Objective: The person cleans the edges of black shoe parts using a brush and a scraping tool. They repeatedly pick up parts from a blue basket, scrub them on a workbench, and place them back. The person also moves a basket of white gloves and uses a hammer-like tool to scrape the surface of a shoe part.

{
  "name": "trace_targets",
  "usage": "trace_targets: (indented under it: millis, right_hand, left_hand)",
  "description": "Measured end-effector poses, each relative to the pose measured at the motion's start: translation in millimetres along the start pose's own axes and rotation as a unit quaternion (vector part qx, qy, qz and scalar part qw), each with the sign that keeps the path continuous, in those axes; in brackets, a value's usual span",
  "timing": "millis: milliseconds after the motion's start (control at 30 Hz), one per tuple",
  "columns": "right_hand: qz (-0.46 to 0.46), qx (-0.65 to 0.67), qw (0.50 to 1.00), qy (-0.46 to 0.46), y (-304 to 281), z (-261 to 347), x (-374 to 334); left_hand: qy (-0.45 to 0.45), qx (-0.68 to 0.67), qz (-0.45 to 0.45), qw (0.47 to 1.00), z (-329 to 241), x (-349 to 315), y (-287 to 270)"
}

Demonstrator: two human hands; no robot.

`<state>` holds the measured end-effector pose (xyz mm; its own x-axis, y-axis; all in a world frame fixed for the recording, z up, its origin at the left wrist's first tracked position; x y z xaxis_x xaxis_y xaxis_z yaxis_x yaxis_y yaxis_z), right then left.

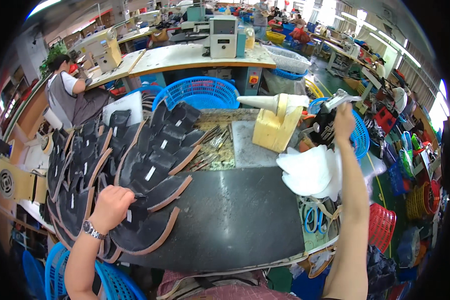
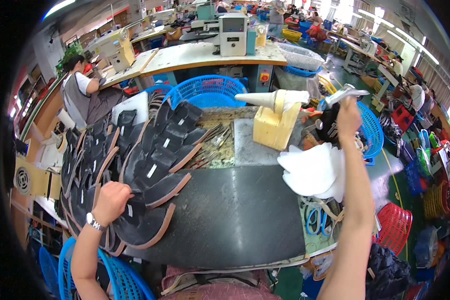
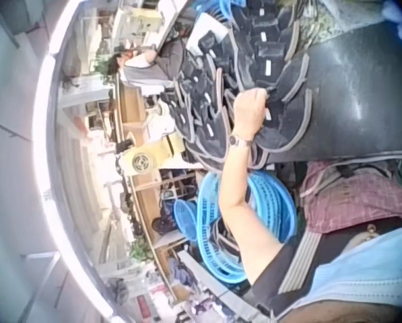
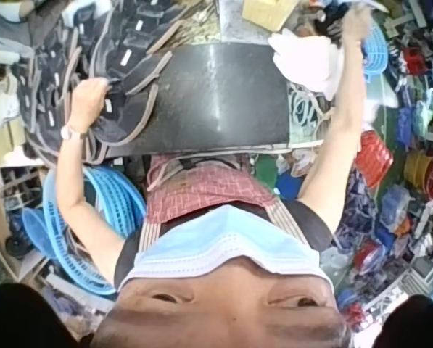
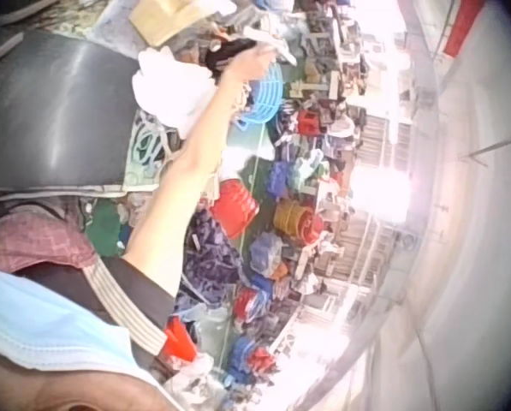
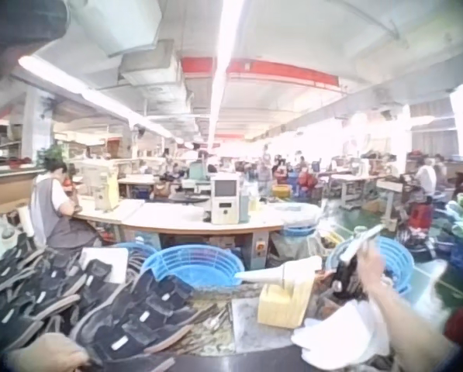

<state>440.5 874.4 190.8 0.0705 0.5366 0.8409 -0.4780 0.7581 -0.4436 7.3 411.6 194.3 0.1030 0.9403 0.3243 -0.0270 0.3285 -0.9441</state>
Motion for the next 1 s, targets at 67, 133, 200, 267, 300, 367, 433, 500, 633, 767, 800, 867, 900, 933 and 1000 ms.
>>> trace_targets:
  millis: [67,133,200,267,300,367,433,500,633,767,800,867,900,933,1000]
  right_hand:
    - [-0.061,0.062,0.985,-0.150,-35.7,13.9,24.7]
    - [0.226,0.182,0.957,-0.003,-71.5,32.0,22.3]
    - [0.387,0.284,0.874,0.077,-106.7,64.4,-27.3]
    - [0.428,0.266,0.859,0.092,-166.3,48.9,-42.3]
    - [0.436,0.272,0.854,0.081,-176.0,62.0,-58.1]
    - [0.445,0.354,0.817,0.095,-190.1,100.9,-94.9]
    - [0.451,0.347,0.819,0.076,-209.4,110.7,-104.8]
    - [0.415,0.376,0.822,0.107,-210.3,115.1,-121.8]
    - [0.412,0.249,0.876,0.035,-239.3,116.4,-128.0]
    - [0.482,0.256,0.837,0.031,-246.5,118.2,-189.5]
    - [0.497,0.288,0.816,-0.066,-236.5,135.4,-206.8]
    - [0.535,0.339,0.746,-0.207,-214.0,173.0,-240.3]
    - [0.559,0.354,0.708,-0.248,-205.0,183.4,-253.9]
    - [0.580,0.367,0.690,-0.229,-196.9,186.4,-268.8]
    - [0.620,0.305,0.662,-0.289,-194.3,192.7,-284.1]
  left_hand:
    - [0.002,0.006,-0.058,0.998,-12.6,-13.7,-38.5]
    - [-0.014,-0.011,-0.056,0.998,-30.3,-23.4,-73.0]
    - [-0.005,-0.060,-0.010,0.998,-60.4,-26.5,-89.4]
    - [0.072,-0.123,-0.053,0.988,-96.8,-18.0,-102.7]
    - [0.083,-0.151,-0.090,0.981,-109.2,-23.6,-108.7]
    - [0.045,-0.220,-0.100,0.969,-130.0,-24.3,-108.4]
    - [-0.013,-0.406,-0.062,0.912,-144.9,-0.5,-83.7]
    - [-0.141,-0.675,-0.001,0.724,-164.6,18.2,-22.6]
    - [-0.208,-0.649,0.144,0.717,-180.5,1.5,104.0]
    - [-0.237,-0.479,0.159,0.830,-171.5,-30.0,137.0]
    - [-0.236,-0.452,0.194,0.838,-169.1,-32.3,133.9]
    - [-0.221,-0.405,0.210,0.862,-164.6,-37.3,130.2]
    - [-0.201,-0.389,0.190,0.879,-164.2,-36.5,130.9]
    - [-0.179,-0.374,0.171,0.894,-163.6,-32.8,132.9]
    - [-0.164,-0.438,0.190,0.863,-158.3,-21.1,134.3]
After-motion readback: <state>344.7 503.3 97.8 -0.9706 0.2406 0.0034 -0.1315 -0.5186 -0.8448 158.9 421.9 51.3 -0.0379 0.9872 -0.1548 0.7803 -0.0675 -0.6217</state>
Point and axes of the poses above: each hand's wrist, its own x-axis towards the middle knuckle, its own y-axis out of the palm, z = x × y, the point moved 2 cm from there along x, towards the middle knuckle, and after that the axes turned 4 degrees about -y, right-handed, at the moved point
